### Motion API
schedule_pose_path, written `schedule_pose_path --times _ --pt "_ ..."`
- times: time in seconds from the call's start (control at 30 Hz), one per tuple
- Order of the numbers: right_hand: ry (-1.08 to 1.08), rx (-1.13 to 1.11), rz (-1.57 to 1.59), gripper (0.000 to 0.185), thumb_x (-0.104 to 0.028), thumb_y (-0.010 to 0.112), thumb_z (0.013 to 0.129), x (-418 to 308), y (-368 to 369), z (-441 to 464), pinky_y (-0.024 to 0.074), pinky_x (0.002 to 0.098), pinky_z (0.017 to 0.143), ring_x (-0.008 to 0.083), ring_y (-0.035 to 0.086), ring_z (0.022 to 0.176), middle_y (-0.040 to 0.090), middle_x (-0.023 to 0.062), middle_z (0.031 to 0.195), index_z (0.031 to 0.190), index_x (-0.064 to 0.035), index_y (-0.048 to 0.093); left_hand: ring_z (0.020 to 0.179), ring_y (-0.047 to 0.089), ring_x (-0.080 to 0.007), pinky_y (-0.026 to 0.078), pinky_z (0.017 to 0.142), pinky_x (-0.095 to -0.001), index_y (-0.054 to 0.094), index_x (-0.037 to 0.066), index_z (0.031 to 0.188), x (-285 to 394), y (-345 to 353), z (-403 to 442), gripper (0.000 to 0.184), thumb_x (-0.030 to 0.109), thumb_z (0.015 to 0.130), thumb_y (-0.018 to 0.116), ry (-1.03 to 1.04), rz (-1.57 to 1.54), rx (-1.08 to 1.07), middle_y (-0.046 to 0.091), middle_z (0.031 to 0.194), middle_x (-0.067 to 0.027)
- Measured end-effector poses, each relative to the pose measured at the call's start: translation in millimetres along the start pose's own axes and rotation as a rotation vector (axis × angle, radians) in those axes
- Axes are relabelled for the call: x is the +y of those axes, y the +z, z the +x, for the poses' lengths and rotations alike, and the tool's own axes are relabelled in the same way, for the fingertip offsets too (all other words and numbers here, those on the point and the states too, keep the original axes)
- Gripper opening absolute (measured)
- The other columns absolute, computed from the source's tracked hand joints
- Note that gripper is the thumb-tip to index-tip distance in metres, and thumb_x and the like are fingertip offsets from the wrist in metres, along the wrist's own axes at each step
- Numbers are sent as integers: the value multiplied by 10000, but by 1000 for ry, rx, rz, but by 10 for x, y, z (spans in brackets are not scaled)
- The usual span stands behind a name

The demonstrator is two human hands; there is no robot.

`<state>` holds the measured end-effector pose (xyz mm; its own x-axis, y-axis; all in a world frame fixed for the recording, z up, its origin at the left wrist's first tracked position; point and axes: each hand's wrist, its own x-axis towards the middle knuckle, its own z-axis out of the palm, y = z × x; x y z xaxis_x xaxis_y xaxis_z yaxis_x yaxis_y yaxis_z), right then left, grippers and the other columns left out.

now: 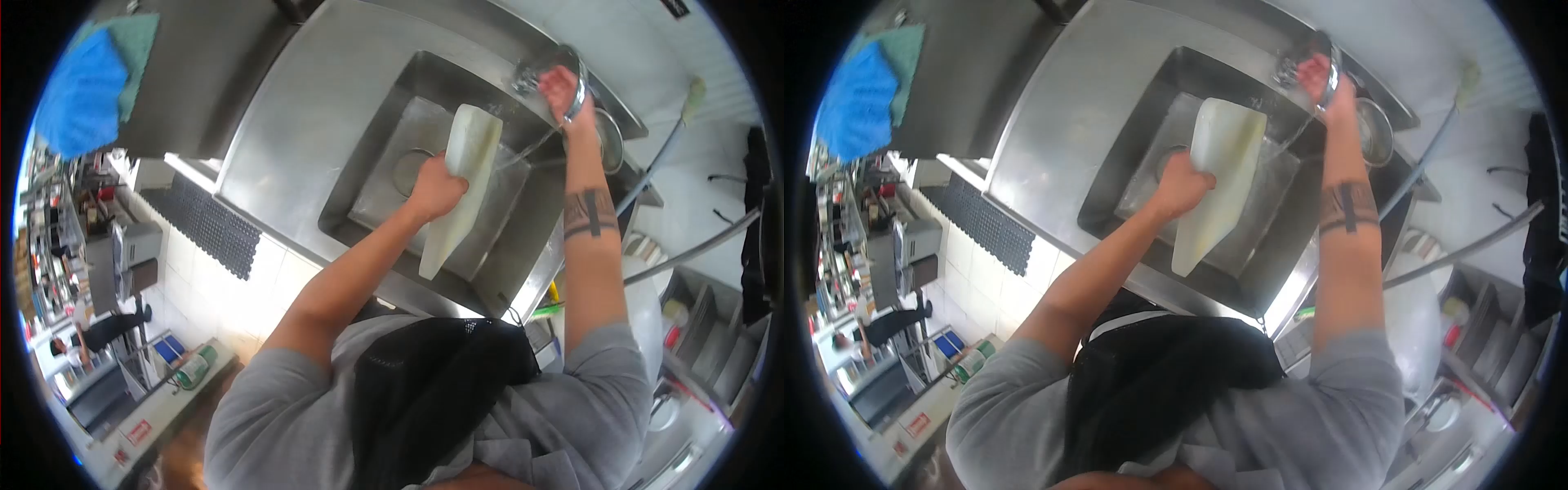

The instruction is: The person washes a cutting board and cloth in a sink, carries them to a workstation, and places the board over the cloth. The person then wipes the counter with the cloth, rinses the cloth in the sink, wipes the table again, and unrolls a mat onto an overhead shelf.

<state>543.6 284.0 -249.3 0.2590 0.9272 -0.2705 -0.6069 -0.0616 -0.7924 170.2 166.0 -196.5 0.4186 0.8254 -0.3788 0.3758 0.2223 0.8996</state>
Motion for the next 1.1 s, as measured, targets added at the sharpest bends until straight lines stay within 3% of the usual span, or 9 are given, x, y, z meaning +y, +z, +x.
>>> schedule_pose_path --times 0.1,0.13,0.2,0.4,0.6,0.7,0.9,1.0,1.1 --pt "-191 -151 131 312 -244 462 1055 -161 126 -667 518 424 1012 253 639 1037 651 128 1093 1160 31 564 1032 660 -431 512 906 -442 619 -79 1158 76 -260 -150 468 94 724 606 68 -22 92 682 1048 -290" --pt "-175 149 140 280 -262 535 1028 -7 408 -969 521 355 781 208 600 904 628 94 940 1110 3 576 1033 656 -436 513 907 -441 618 -73 1162 110 -369 -207 465 89 727 598 88 -21 122 679 1052 -293" --pt "21 90 -831 308 -255 609 992 377 268 -1330 519 336 864 185 617 954 647 48 1038 1200 -30 583 1020 657 -439 517 895 -442 616 -65 1167 202 -578 -354 463 77 726 591 186 19 166 678 1045 -295" --pt "-719 -308 -1539 1197 -139 935 609 438 2018 -2392 253 480 1205 384 263 1471 235 207 1625 1575 -81 232 971 663 -416 521 863 -446 602 -16 1248 568 -1338 -1221 551 49 701 605 496 148 6 683 1034 -266" --pt "-221 -460 -1499 502 -55 877 649 242 3197 -2776 534 349 848 215 676 919 718 111 984 1115 -25 692 1009 665 -431 533 872 -463 602 -30 1224 449 -2351 -2144 527 40 701 619 682 319 -15 686 1036 -275" --pt "-542 -567 -1605 272 -85 850 687 526 3659 -3194 532 341 755 196 667 748 702 96 770 909 0 718 1098 637 -421 512 952 -462 542 -7 1334 115 -2851 -2459 605 86 745 644 623 473 -37 656 1174 -268" --pt "-470 -568 -1742 301 -99 802 733 877 4668 -3563 525 357 757 229 671 779 706 153 842 990 8 686 1228 566 -404 464 1035 -436 492 1 1389 -1460 -3681 -2753 612 147 827 684 698 557 717 583 1342 -237" --pt "-562 -603 -1853 372 -156 800 733 980 5039 -3582 527 386 786 307 696 859 718 190 911 1046 7 680 1223 565 -391 461 1042 -447 523 -13 1356 -2295 -4019 -3856 514 180 889 618 80 177 708 542 1390 -237" --pt "-703 -566 -1880 339 -128 761 750 1141 5297 -3414 526 399 778 320 698 850 720 188 921 1046 14 675 1297 522 -399 439 1080 -430 451 -12 1443 -4993 -3632 -5468 639 271 896 623 -551 368 662 527 1410 -266"
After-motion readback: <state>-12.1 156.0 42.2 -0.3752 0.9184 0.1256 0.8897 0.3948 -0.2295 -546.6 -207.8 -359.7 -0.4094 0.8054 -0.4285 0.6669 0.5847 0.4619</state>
